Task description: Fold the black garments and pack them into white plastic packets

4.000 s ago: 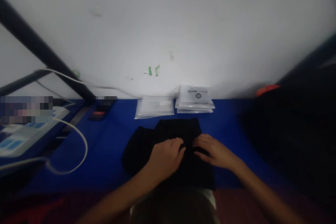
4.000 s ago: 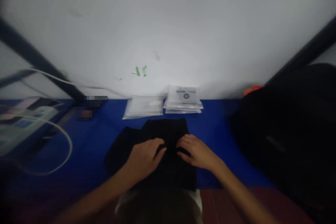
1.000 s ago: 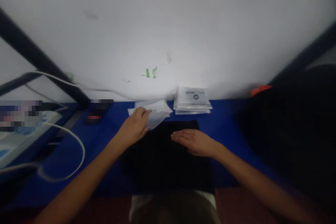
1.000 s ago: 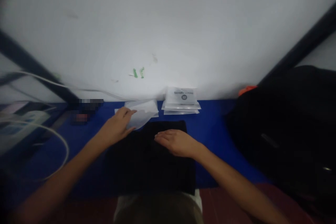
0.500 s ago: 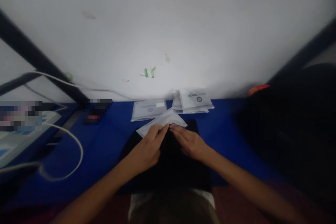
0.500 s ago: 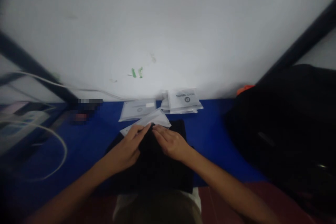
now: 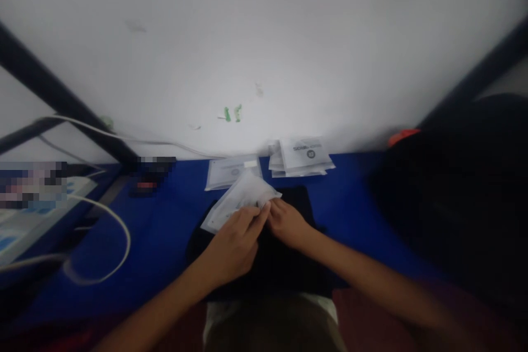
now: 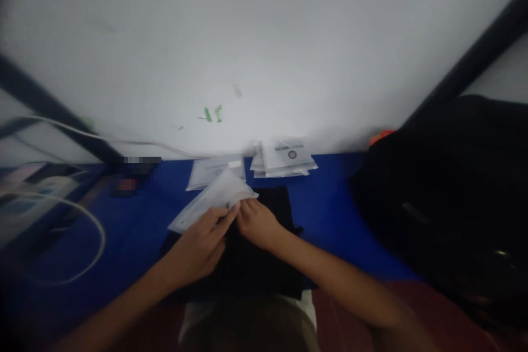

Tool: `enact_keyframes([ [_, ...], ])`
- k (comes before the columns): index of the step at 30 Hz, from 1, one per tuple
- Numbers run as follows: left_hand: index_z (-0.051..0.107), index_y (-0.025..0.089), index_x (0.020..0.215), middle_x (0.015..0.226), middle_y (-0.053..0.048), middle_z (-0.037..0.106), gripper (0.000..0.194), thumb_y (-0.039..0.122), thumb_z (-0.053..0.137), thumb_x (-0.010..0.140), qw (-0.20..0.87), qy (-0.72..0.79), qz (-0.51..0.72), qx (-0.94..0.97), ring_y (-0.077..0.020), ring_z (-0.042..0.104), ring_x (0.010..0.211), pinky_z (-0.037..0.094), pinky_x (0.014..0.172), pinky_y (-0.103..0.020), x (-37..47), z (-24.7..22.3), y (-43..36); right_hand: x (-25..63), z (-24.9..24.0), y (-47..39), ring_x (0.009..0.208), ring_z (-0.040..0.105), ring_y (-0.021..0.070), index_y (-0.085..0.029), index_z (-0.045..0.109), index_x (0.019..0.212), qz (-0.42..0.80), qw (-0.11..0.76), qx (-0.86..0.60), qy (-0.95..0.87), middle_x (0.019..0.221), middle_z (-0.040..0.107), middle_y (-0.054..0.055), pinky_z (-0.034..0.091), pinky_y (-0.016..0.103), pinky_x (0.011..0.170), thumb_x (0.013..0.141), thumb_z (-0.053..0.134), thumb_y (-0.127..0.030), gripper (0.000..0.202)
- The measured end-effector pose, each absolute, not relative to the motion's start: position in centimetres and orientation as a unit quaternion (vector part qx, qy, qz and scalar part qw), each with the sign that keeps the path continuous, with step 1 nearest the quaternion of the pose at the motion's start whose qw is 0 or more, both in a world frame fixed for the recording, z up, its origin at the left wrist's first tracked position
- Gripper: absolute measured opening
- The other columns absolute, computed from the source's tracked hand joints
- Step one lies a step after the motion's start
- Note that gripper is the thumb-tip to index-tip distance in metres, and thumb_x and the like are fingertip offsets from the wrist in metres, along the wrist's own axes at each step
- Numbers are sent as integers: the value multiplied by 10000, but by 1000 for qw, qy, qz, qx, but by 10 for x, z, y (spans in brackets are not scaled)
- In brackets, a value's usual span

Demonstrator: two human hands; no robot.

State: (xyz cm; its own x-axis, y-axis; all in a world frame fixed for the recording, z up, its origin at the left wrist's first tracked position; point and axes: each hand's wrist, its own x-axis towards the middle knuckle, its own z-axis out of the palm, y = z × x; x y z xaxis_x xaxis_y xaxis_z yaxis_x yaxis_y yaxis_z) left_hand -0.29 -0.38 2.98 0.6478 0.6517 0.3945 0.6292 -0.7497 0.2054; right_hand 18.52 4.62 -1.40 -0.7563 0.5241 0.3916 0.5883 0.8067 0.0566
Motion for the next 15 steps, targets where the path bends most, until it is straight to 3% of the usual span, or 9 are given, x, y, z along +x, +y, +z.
enact_keyframes([
  [4, 91, 199, 1595, 1073, -151, 550, 785, 22, 388, 890, -15, 334, 280, 900, -262, 557, 931, 551, 810, -430, -4, 21, 1, 186, -19, 54, 912, 615, 248, -76, 618, 1051, -56, 185, -260, -946, 912, 646, 154, 551, 412, 830, 990, 387, -113, 242],
  [10, 163, 204, 1586, 1066, -147, 567, 726, 44, 385, 913, -21, 329, 296, 897, -271, 573, 939, 536, 826, -441, 0, 11, -1, 166, -32, 63, 1045, 635, 256, -118, 662, 1019, -5, 142, -304, -942, 1031, 696, 145, 511, 421, 971, 942, 501, -111, 179],
  [15, 158, 220, 1588, 1057, -135, 551, 751, 19, 398, 905, -14, 335, 296, 894, -254, 559, 920, 538, 820, -416, -4, 11, -2, 153, -27, 65, 1046, 650, 240, -136, 664, 1056, 0, 118, -342, -932, 1088, 700, 125, 531, 358, 925, 966, 453, -103, 232],
])
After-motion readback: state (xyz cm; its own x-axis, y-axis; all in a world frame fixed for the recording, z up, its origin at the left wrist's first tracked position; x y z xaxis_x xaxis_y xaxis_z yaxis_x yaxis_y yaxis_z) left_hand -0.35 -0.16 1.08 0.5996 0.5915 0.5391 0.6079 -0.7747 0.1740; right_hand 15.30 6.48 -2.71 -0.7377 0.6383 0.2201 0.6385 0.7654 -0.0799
